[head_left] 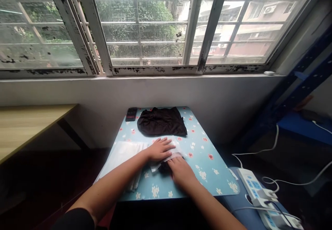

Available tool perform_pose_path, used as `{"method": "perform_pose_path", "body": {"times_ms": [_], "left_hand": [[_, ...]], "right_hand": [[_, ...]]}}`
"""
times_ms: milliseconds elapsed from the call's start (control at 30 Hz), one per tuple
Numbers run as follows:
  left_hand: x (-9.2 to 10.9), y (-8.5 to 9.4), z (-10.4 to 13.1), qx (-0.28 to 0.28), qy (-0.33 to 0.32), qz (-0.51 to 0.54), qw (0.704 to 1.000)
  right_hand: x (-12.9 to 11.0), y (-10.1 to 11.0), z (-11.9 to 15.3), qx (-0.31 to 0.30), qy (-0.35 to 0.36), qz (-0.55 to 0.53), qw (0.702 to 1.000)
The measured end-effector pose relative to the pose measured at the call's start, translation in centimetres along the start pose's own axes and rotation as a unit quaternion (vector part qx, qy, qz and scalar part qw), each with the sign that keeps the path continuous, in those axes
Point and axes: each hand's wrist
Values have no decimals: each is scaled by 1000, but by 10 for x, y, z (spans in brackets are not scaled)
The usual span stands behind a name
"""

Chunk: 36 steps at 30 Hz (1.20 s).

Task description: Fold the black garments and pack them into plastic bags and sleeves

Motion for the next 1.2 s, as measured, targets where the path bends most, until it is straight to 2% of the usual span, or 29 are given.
{"method": "perform_pose_path", "body": {"times_ms": [133, 233, 333, 467, 567, 667, 800, 900, 1000, 1100, 1200], "left_hand": [[-7, 8, -5, 12, -19, 33, 999], [-12, 14, -7, 2, -20, 44, 999], [-14, 15, -7, -13, -5, 40, 999], [-15, 10, -5, 17, -13, 38, 999], [-12, 7, -5, 23, -27, 17, 999], [-7, 7, -6, 17, -33, -5, 999], [2, 18, -2, 20, -65, 0, 998], [11, 36, 19, 48, -63, -17, 997], [17, 53, 58, 106, -13, -49, 993], [19, 58, 99, 117, 22, -81, 990], [18, 48, 120, 97, 42, -127, 986]], "right_hand": [[-5, 4, -39, 11, -25, -2, 1000], [-9, 7, -54, 27, -32, -2, 999], [-13, 9, -42, 28, -18, -3, 999], [-17, 0, 5, 44, 25, -5, 999], [-21, -12, 32, 30, 12, -21, 999], [-25, -15, 32, -4, -19, -36, 999], [-25, -2, 11, 1, -16, -47, 999], [-16, 9, 11, -11, 17, -44, 999], [-2, 10, 31, 5, 87, -48, 995], [8, 5, 56, 94, 157, -59, 981], [3, -1, 66, 191, 212, -67, 956]]}}
Point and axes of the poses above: each hand's wrist, its own z-axis away from the middle knuckle, its own y-axis out of the back of the hand, x = y × z, and after that the axes turned 15 degrees about -z, right-handed
